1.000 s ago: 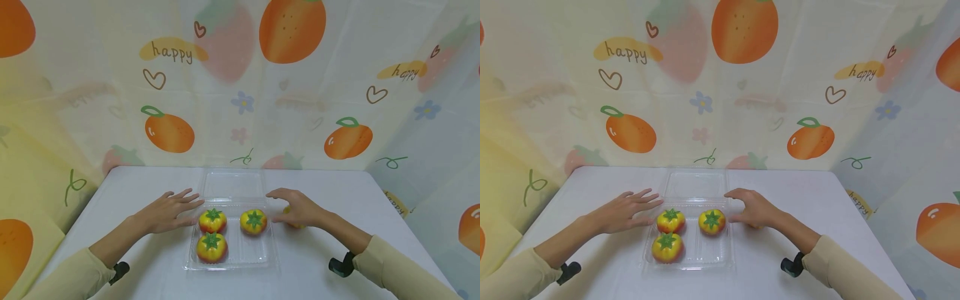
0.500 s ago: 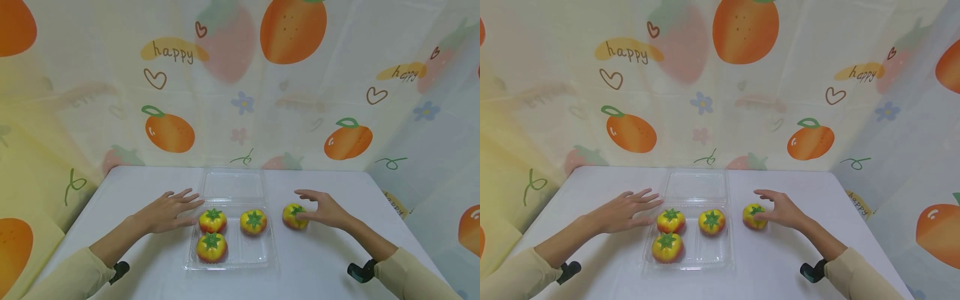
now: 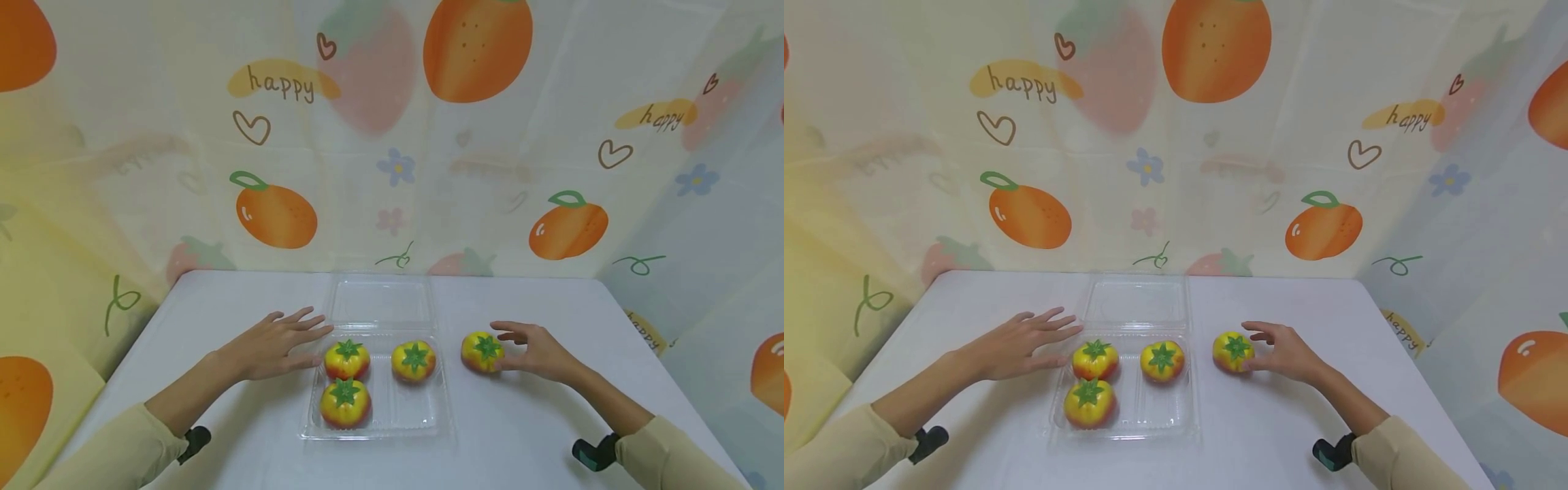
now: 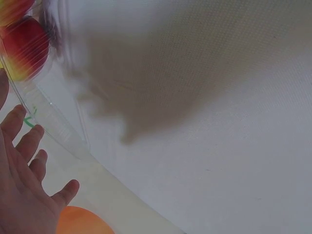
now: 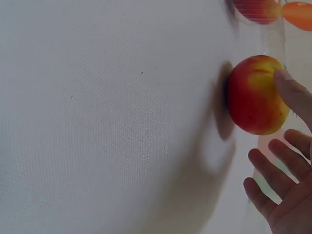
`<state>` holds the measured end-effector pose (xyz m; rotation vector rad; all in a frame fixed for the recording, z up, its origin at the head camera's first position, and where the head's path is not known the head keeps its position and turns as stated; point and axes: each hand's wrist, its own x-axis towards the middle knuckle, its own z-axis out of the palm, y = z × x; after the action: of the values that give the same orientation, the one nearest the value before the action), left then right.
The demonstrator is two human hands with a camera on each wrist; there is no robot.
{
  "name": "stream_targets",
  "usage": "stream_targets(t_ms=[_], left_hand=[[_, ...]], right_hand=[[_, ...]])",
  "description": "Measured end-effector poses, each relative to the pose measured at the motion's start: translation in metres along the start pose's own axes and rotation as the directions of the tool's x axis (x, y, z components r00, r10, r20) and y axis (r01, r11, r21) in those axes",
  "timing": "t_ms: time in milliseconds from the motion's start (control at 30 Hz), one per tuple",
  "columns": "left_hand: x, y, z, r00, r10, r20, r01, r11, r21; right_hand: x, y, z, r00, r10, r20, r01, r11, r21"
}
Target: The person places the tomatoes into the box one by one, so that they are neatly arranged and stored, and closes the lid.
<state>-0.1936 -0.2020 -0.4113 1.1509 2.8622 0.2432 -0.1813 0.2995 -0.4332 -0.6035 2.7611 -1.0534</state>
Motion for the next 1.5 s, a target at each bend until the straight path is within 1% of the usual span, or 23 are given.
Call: stream_targets(t_ms=[167,367,567,933,1067,1233,1500], left_hand=[[-0.001,0.000,-0.002,1.000,0.001,0.007,-0.001,1.000,0.004],[-0.001,0.001,-0.003,1.000,-0.003,0.014,0.003,1.000,-0.001],[-0.001,0.001,-0.003,1.000,-0.006,0.016,0.006,1.000,0.000],[-0.001,0.000,-0.003,1.000,-0.007,0.016,0.007,1.000,-0.005],[-0.001,0.001,-0.002,1.000,0.001,0.009,-0.001,1.000,-0.002],[-0.001,0.001,-0.002,1.000,0.015,-0.004,-0.015,1.000,0.006],[0.000,-0.001,0.000,1.000,0.007,0.001,-0.007,1.000,0.000]], right_hand=[[0.001,0.003,0.003,1.000,-0.009,0.008,0.008,0.999,0.033],[0.001,0.005,0.007,0.999,0.026,0.039,-0.029,0.997,0.072],[0.001,0.005,0.008,0.998,0.048,0.044,-0.051,0.996,0.077],[0.002,0.000,0.003,0.996,0.049,0.068,-0.054,0.995,0.080],[0.002,-0.005,-0.002,0.997,0.049,0.068,-0.054,0.996,0.076],[0.005,-0.012,-0.010,0.998,0.018,0.066,-0.023,0.997,0.076],[0.009,-0.039,-0.019,0.997,-0.017,0.078,0.010,0.996,0.091]])
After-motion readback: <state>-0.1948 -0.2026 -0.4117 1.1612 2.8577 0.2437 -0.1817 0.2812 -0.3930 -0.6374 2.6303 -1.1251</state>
